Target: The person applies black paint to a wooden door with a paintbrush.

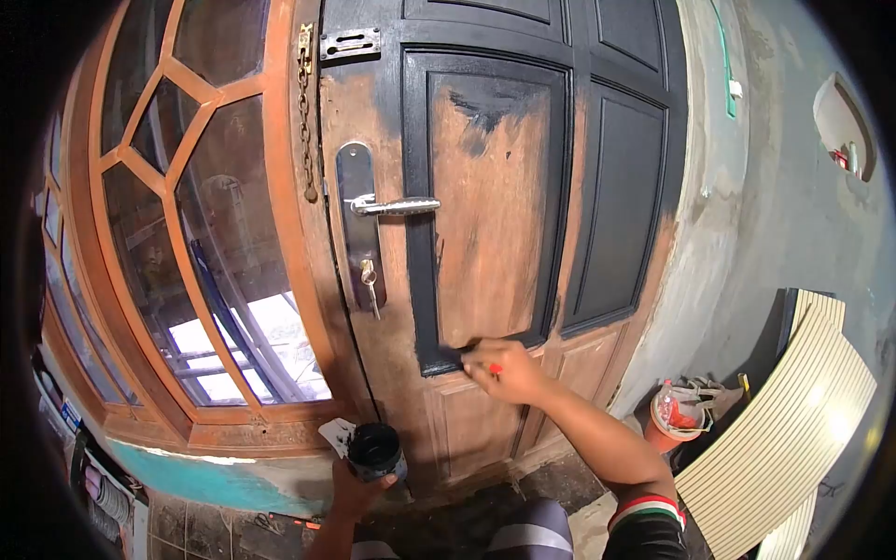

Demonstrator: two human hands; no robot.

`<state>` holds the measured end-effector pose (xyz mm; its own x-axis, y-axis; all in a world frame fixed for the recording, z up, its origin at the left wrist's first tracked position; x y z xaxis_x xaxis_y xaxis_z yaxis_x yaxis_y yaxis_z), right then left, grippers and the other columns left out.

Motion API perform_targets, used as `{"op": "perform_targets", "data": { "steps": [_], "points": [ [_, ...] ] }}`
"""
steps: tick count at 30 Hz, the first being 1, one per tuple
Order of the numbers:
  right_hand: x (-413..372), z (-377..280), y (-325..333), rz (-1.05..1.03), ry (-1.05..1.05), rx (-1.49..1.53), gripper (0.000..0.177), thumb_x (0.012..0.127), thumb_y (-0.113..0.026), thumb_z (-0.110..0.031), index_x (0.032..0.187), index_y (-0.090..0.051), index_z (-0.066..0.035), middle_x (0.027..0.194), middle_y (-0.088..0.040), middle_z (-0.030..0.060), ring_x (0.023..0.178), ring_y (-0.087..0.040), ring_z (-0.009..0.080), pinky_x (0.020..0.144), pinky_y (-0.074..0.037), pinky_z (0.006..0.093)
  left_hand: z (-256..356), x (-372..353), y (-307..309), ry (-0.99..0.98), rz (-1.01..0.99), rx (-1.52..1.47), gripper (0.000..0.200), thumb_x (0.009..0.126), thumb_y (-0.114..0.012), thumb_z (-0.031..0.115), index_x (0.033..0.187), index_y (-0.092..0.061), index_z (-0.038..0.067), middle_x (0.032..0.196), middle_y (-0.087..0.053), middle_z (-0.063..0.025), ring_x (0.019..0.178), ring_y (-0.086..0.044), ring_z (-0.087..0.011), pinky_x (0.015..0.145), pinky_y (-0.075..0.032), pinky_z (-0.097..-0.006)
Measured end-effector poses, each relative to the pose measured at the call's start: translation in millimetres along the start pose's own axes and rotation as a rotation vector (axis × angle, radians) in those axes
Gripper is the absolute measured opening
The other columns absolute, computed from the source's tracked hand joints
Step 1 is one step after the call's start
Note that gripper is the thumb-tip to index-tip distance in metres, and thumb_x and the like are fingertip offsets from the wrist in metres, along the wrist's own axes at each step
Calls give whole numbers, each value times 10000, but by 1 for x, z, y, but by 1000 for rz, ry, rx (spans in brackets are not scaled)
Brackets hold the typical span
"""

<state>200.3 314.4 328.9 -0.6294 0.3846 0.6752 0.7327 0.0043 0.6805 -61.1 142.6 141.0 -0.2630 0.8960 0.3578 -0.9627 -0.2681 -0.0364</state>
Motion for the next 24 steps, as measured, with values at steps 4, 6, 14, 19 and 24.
{"op": "perform_targets", "data": {
  "steps": [4, 6, 14, 19, 24],
  "points": [
    [39, -7, 25, -83, 86, -48, 116, 963, -734, -89, 1028, -801, -21, 976, -755, 180, 921, -755, 362, 833, -592, 453, 21, 1, -3, -55, 25, -31, 720, 734, -1004, 228, 1353, -701, 20, 1267, -760, -97, 1179, -725, -213, 1079, -561, -408],
    [89, -21, 74, -69, 90, -101, 146, 985, -726, -136, 1067, -819, -60, 1010, -777, 143, 940, -755, 336, 850, -591, 433, 15, 4, -7, -68, -21, -3, 726, 732, -1005, 225, 1357, -695, 22, 1270, -758, -94, 1182, -725, -217, 1082, -562, -413],
    [144, -65, 226, 706, 345, -474, 321, 881, -798, -21, 1201, -800, -51, 1175, -768, 182, 1041, -752, 389, 924, -597, 446, -16, -9, -29, -14, -31, 82, 839, 717, -1044, 253, 1416, -627, 46, 1322, -727, -104, 1220, -704, -235, 1076, -555, -426],
    [46, 11, 132, 113, 227, -540, 668, 722, -719, 63, 1376, -721, -71, 1373, -721, 191, 1216, -702, 421, 1025, -600, 485, -30, -27, -36, -34, -59, 161, 864, 707, -1052, 273, 1420, -621, 45, 1317, -727, -109, 1213, -705, -245, 1079, -555, -428],
    [41, 16, 119, -381, -78, -279, 199, 919, -791, -100, 1095, -850, -27, 1041, -819, 189, 955, -787, 362, 881, -616, 426, -36, -29, -38, 5, -78, 62, 839, 725, -1046, 241, 1420, -612, 60, 1308, -718, -90, 1219, -696, -245, 1076, -554, -425]
  ]
}}
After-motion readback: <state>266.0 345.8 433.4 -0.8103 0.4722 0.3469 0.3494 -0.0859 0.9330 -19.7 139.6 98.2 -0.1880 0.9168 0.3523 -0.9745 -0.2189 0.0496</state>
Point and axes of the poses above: each hand's wrist, its own x-axis towards the middle knuckle, its own y-axis out of the back of the hand, z = x × y, the point moved 9 cm from there along x, towards the middle knuckle
